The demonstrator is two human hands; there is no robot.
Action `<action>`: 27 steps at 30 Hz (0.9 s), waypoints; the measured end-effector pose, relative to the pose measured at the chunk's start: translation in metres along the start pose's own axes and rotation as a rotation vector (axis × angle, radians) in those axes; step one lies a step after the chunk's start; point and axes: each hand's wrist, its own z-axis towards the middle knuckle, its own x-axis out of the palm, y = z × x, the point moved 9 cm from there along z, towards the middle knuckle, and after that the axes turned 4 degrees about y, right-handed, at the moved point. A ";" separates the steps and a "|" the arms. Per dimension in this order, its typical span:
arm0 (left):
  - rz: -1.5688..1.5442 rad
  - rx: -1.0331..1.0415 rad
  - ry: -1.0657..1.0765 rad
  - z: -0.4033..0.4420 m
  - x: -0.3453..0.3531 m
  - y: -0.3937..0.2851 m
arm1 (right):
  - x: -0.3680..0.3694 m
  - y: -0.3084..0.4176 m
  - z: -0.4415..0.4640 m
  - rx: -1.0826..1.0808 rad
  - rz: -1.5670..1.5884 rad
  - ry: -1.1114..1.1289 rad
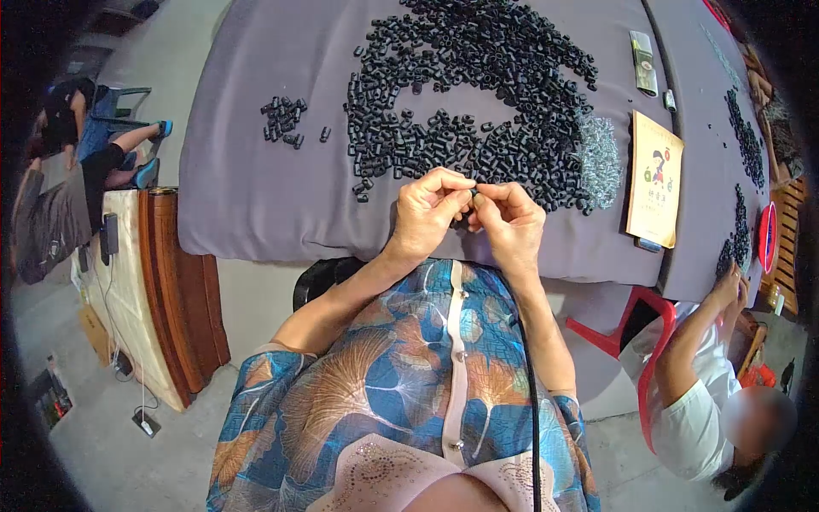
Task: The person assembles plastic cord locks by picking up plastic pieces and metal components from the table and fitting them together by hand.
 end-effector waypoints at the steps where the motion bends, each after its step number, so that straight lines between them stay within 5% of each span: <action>1: -0.007 0.006 0.001 0.000 0.000 0.000 | 0.000 0.001 0.000 0.006 -0.006 -0.001; 10: -0.147 -0.121 0.014 0.001 0.003 0.006 | 0.003 0.006 0.001 0.025 0.111 0.030; 22: 0.174 0.198 -0.035 -0.001 0.003 -0.018 | 0.005 0.012 -0.001 -0.135 -0.114 -0.035; 27: -0.052 0.057 -0.032 0.004 -0.002 -0.008 | 0.009 0.011 0.000 -0.143 -0.075 -0.018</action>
